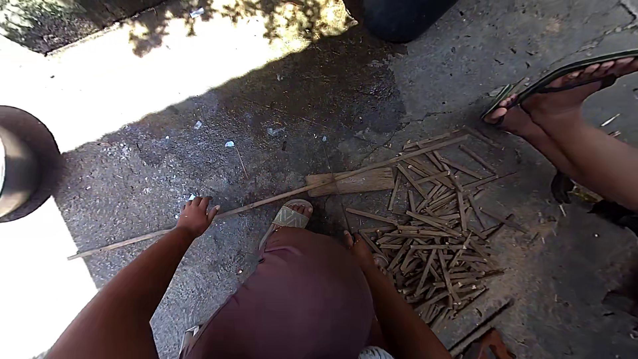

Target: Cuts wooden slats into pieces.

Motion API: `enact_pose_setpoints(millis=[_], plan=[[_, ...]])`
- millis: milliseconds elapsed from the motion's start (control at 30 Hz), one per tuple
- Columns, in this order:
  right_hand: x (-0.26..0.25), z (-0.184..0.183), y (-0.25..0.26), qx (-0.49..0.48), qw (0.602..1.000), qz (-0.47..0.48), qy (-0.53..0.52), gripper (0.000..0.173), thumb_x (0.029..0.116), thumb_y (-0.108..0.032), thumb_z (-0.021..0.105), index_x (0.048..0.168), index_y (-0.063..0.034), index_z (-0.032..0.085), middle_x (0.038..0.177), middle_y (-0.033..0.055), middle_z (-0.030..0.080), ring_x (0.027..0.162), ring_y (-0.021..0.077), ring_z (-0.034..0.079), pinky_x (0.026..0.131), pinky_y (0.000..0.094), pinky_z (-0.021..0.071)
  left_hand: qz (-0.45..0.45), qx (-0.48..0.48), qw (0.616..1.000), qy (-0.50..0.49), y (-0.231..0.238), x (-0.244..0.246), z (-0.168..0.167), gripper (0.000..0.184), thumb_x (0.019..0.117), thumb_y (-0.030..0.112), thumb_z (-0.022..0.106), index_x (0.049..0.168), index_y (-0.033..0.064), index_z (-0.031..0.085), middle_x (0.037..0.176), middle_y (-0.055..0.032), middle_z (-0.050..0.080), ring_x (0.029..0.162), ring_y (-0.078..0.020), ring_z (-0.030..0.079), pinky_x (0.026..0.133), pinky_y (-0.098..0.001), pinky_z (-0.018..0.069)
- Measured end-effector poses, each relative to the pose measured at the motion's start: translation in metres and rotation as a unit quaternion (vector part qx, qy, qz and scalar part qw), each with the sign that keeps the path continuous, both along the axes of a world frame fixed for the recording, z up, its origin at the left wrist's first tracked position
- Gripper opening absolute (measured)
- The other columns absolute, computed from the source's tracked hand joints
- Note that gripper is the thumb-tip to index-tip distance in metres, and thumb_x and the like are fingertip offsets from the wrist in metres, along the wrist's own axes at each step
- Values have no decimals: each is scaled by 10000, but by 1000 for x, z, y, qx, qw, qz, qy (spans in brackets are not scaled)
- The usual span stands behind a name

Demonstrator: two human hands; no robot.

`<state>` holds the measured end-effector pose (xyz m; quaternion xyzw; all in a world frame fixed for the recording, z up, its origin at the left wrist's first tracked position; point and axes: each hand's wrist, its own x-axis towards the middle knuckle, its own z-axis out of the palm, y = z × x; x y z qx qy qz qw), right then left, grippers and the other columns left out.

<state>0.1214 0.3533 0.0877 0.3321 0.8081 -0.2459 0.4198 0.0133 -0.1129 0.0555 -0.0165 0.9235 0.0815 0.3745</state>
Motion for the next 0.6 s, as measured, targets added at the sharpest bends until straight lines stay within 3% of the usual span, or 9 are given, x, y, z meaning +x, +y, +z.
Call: enact_pose_setpoints(millis=[100,200,300,500,600], plan=[[5,-2,-3,20,1000,4,12,602,1130,-459,318,1361,45,551,1233,311,657,1190,436,647,1016,601,481,25,-40,999,-16,-48,34,9,638,1075,499,471,1550,75,431,1502,-282,476,1421,-484,423,1145,-657,331],[-3,21,-13,7,1000,-5,-10,604,1145,-415,284,1437,73,488,1342,339,596,1279,451,587,1080,576,428,61,-49,996,34,-70,49,14,708,1026,456,607,1586,85,381,1523,-305,444,1440,-505,386,1176,-658,276],[9,3,-7,23,1000,11,13,609,1142,-423,292,1382,81,534,1291,341,625,1237,455,618,1054,593,459,81,-47,994,59,-77,49,12,725,999,383,672,1586,78,375,1524,-310,434,1443,-498,383,1187,-648,268],[7,11,-13,25,1000,-10,-4,617,1138,-435,299,1433,68,499,1369,328,591,1318,440,569,1110,574,415,118,-66,987,83,-70,41,2,659,978,353,700,1490,3,476,1508,-298,454,1428,-485,401,1180,-630,281],[9,9,-12,32,999,-10,1,623,1136,-443,301,1432,64,506,1362,324,597,1315,443,569,1109,579,409,66,-45,987,137,-65,25,-7,676,962,333,731,1496,10,471,1528,-299,436,1444,-490,385,1192,-639,260]])
